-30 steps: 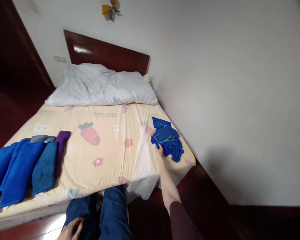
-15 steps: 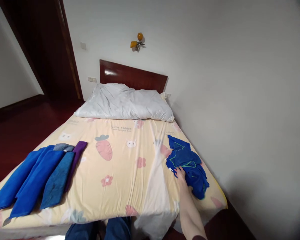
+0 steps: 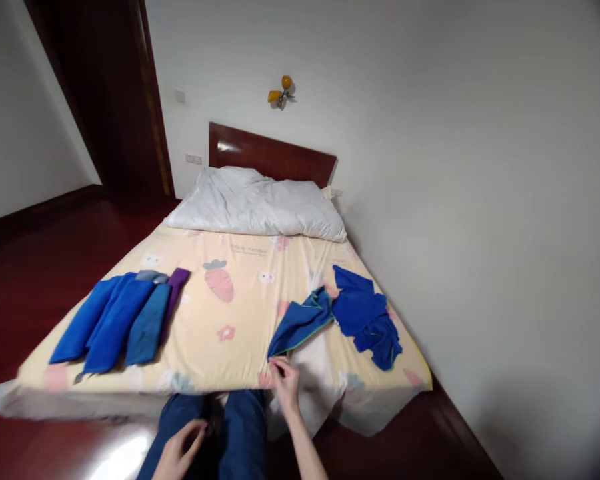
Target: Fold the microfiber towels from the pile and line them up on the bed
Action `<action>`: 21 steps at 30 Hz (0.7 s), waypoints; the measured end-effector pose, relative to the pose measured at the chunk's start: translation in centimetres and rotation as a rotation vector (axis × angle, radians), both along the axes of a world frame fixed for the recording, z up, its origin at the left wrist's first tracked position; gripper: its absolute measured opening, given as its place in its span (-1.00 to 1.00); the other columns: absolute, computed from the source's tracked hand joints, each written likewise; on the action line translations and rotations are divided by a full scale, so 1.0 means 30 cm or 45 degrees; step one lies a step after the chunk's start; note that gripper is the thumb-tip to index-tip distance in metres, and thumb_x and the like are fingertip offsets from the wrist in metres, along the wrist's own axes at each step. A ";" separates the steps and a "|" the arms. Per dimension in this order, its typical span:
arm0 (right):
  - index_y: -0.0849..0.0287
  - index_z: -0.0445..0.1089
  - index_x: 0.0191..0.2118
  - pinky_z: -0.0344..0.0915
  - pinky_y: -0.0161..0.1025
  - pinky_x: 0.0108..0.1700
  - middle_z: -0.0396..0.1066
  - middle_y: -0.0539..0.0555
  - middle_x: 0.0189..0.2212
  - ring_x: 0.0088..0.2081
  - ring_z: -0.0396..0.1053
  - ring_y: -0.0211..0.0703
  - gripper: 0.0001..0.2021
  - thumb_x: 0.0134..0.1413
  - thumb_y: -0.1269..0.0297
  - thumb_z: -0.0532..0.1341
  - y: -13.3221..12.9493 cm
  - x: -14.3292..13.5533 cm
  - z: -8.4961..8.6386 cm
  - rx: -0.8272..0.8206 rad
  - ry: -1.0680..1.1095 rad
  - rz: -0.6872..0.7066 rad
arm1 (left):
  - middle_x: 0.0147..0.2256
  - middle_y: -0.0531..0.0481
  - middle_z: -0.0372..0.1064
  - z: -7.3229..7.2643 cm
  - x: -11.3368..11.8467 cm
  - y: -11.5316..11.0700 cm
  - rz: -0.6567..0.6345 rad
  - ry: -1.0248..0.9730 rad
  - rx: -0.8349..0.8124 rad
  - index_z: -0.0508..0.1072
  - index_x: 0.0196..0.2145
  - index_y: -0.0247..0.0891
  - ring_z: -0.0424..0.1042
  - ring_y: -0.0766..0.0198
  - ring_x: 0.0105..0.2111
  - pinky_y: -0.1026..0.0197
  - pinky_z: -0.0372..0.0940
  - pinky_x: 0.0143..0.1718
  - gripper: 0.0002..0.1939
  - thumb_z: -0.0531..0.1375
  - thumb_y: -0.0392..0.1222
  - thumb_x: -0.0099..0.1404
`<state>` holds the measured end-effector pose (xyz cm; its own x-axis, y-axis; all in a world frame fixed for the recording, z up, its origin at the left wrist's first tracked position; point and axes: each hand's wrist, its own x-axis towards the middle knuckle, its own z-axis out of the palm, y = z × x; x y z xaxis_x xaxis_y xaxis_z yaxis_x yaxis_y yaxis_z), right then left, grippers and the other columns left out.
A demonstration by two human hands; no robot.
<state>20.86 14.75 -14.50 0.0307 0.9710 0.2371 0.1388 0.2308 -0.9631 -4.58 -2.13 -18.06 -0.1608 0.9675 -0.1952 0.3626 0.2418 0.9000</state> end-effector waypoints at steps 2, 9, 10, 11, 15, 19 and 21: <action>0.11 0.63 -0.14 0.50 -0.06 -0.08 0.59 0.16 -0.24 -0.20 0.53 0.03 -0.69 0.15 0.01 0.32 -0.233 -0.176 -0.032 -0.142 0.122 0.086 | -0.04 -0.07 0.57 0.084 0.052 -0.003 0.027 -0.046 0.089 0.54 -0.01 -0.14 0.56 0.02 -0.01 0.04 0.43 0.08 -0.52 0.21 0.18 0.23; 0.07 0.61 -0.02 0.45 -0.09 0.05 0.58 0.14 -0.10 -0.08 0.52 0.00 -0.70 0.21 0.11 0.28 -0.513 -0.384 0.060 -0.280 0.225 0.323 | -0.12 -0.17 0.54 0.160 0.074 -0.053 0.142 -0.217 0.156 0.44 0.01 -0.27 0.57 0.07 -0.13 0.05 0.45 -0.03 -0.48 0.27 0.14 0.22; 0.07 0.61 -0.02 0.44 -0.09 0.08 0.58 0.13 -0.10 -0.06 0.52 -0.02 -0.71 0.21 0.13 0.28 -0.498 -0.372 0.070 -0.268 0.209 0.374 | -0.16 -0.14 0.54 0.157 0.062 -0.064 0.133 -0.240 0.140 0.45 -0.02 -0.27 0.56 0.10 -0.16 0.07 0.45 -0.04 -0.49 0.27 0.15 0.23; 0.07 0.61 -0.03 0.42 -0.09 0.10 0.58 0.11 -0.11 -0.06 0.52 -0.04 -0.73 0.23 0.16 0.26 -0.483 -0.360 0.077 -0.252 0.190 0.423 | -0.19 -0.12 0.54 0.155 0.050 -0.074 0.110 -0.252 0.128 0.46 -0.05 -0.28 0.56 0.12 -0.18 0.10 0.44 -0.06 -0.51 0.26 0.16 0.24; 0.07 0.61 -0.07 0.44 -0.13 0.04 0.57 0.09 -0.13 -0.09 0.52 -0.09 -0.74 0.25 0.27 0.19 -0.471 -0.362 0.083 -0.180 0.081 0.468 | -0.23 -0.09 0.53 0.156 0.006 -0.108 0.077 -0.203 0.137 0.49 -0.11 -0.29 0.53 0.16 -0.22 0.17 0.41 -0.11 -0.55 0.20 0.18 0.33; 0.10 0.62 -0.16 0.44 -0.19 -0.16 0.51 0.11 -0.20 -0.21 0.47 -0.11 -0.82 0.16 0.32 0.27 -0.516 -0.407 0.060 -0.136 -0.084 0.295 | -0.16 -0.12 0.52 0.175 -0.037 -0.139 0.176 -0.084 0.192 0.48 -0.08 -0.26 0.51 0.13 -0.16 0.13 0.38 -0.09 -0.55 0.09 0.19 0.41; 0.09 0.61 -0.19 0.43 -0.15 -0.08 0.46 0.13 -0.19 -0.15 0.43 -0.08 -0.84 0.17 0.34 0.27 -0.530 -0.414 0.052 -0.073 -0.210 0.173 | -0.15 -0.12 0.50 0.191 -0.059 -0.154 0.181 -0.006 0.238 0.47 -0.09 -0.24 0.49 0.11 -0.13 0.10 0.37 -0.05 -0.57 0.06 0.17 0.43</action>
